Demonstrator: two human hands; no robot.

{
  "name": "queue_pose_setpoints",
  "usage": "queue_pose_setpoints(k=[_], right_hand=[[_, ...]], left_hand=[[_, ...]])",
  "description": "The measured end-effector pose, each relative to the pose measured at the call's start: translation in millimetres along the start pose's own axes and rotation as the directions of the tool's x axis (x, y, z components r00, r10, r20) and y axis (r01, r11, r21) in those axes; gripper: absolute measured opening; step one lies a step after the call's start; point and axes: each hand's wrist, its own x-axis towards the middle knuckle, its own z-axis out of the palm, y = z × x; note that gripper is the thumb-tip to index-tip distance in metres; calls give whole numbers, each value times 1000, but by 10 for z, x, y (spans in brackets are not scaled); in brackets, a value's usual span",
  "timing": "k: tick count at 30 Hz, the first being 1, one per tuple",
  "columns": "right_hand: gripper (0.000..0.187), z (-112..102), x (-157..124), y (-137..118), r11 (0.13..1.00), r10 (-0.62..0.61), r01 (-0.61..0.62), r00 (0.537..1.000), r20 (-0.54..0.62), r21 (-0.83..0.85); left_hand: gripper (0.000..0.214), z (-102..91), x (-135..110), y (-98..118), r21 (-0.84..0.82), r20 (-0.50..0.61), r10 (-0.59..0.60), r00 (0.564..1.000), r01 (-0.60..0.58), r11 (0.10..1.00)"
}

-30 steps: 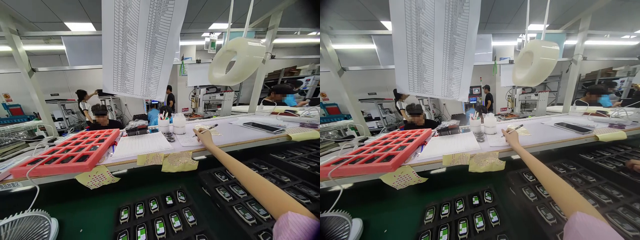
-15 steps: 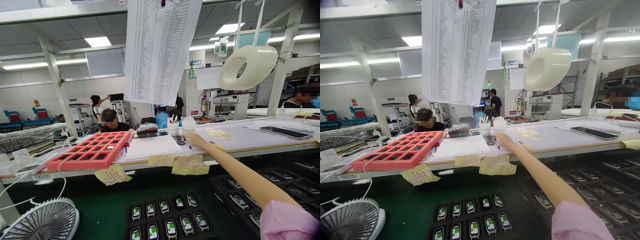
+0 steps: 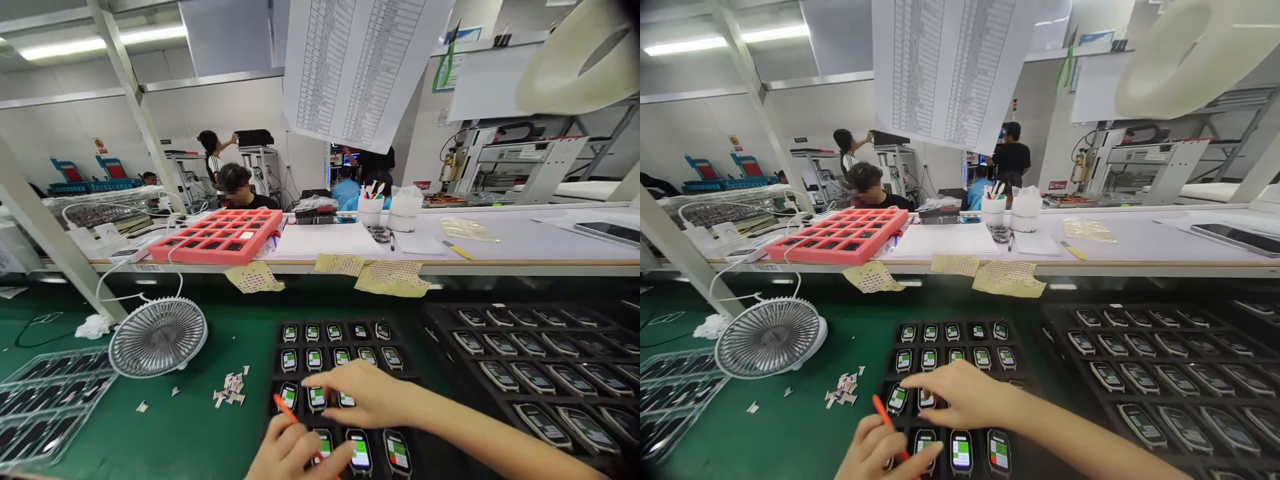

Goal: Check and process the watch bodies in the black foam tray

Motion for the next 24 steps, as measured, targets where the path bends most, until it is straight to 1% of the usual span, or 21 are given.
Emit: queue_pose_setpoints(k=[1,2,4,5,6,7,8,9,10,11,12,13,15,18,19,21,24], right_hand=[[40,132,6,-32,999,-35,34,999,22,22],[33,247,15,-32,998,-56,55,998,26,25],[17,415,41,50,999,-40,40,999,-8,-3],[15,464,62,125,1000,-12,11,1000,-26,-8],[17,489,91,216,1000,24,-24,998,-56,1],[21,492,129,320,998,60,-57,994,-88,37],[26,479,177,429,990,121,-110,983,-142,84],[31,456,237,541,972,214,-188,955,-207,140],[33,432,308,648,938,332,-294,915,-229,187],[35,414,388,746,914,397,-358,887,-235,192],[36,405,474,831,893,444,-407,865,-234,190],[36,409,562,901,873,486,-455,843,-229,178],[30,447,734,992,827,562,-543,796,-225,144],[16,536,929,1047,746,661,-659,719,-214,92],[14,562,970,1059,721,687,-688,696,-207,79],[17,602,1022,1090,679,729,-731,660,-183,66],[25,638,1049,1169,644,763,-760,631,-139,85]], left_hand=[[35,22,90,29,-56,68,56,996,-52,997],[35,31,169,44,-107,134,93,987,-79,991],[39,31,280,23,-192,232,125,965,-81,978],[39,33,312,-21,-228,260,123,958,-62,972],[38,45,330,-92,-257,280,98,955,-24,966],[38,72,337,-188,-271,305,48,951,38,962],[41,118,335,-306,-257,349,-44,936,141,956],[44,183,328,-441,-203,402,-187,897,286,937],[42,267,316,-585,-96,459,-362,811,451,887],[40,366,304,-726,51,520,-520,678,583,811],[38,474,293,-857,207,563,-638,525,658,724],[38,585,285,-970,275,564,-688,457,681,678],[38,792,280,-1126,357,558,-742,372,699,619],[36,1004,296,-1210,415,568,-768,296,702,578],[36,1047,303,-1221,426,576,-770,275,703,570],[35,1097,310,-1252,426,598,-764,242,711,559],[35,1119,294,-1358,380,662,-723,199,743,552]])
